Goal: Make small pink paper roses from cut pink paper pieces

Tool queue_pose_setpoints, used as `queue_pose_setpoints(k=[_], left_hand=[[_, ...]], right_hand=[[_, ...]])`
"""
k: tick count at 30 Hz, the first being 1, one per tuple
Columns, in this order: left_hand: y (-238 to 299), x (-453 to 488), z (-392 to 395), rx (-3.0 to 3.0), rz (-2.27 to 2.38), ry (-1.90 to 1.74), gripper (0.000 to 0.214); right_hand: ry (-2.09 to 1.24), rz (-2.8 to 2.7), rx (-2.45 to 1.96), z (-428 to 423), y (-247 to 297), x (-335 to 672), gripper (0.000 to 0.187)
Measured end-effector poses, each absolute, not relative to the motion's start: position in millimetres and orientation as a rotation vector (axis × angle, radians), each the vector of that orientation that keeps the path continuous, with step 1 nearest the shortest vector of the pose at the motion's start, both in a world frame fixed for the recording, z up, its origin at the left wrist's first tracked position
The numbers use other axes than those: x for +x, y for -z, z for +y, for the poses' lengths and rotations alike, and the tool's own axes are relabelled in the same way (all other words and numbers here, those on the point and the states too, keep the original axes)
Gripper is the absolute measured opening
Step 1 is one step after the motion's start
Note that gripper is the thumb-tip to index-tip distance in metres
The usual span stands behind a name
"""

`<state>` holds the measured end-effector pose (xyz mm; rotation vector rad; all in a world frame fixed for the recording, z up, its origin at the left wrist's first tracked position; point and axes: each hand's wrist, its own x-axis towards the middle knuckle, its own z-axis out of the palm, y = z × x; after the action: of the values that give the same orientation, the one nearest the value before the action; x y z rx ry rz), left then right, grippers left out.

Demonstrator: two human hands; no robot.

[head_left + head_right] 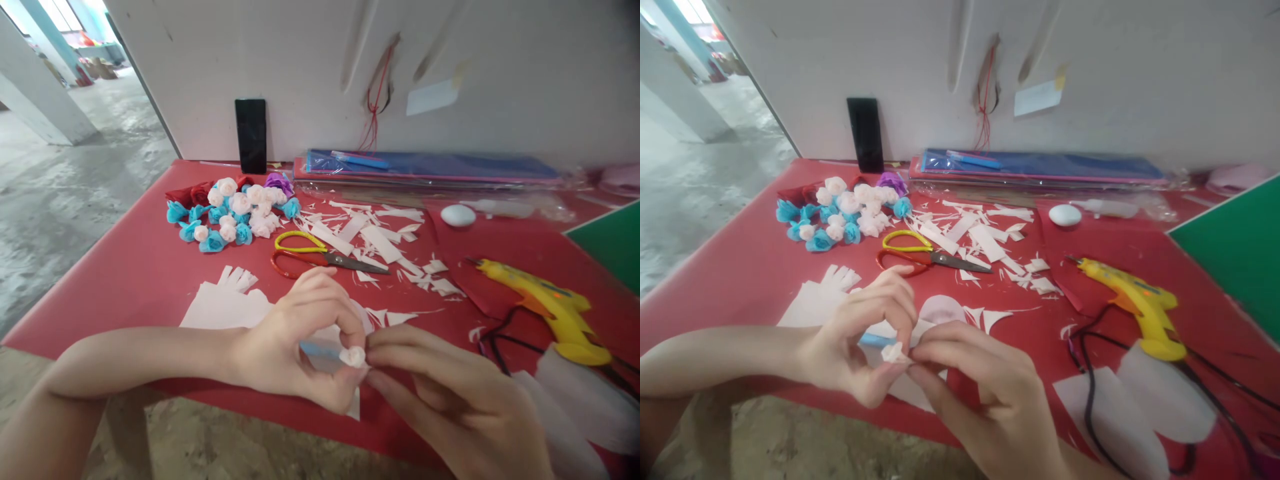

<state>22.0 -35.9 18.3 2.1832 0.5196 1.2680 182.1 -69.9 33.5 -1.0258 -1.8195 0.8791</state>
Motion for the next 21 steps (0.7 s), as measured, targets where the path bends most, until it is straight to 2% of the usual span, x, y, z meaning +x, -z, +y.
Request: queue_pose_setpoints(k=[6, 8, 14, 21], left_hand=[[-24, 21, -37, 2.273, 0.571, -1.274, 0.008], [-25, 21, -38, 2.311, 0.582, -1.258, 0.006], [-22, 22, -45, 2.406, 0.527, -1.24, 0.009], [-19, 23, -46, 2.415, 0.412, -1.257, 0.014]], right_hand=[[-1.627, -1.468, -0.881, -56, -14, 190, 0.005], [-1.775, -1.429, -0.789, -49, -7, 192, 0.004], [-1.956, -1.499, -0.554, -35, 4, 193, 0.009], [-1.979, -1.592, -0.509, -39, 9, 196, 0.008]])
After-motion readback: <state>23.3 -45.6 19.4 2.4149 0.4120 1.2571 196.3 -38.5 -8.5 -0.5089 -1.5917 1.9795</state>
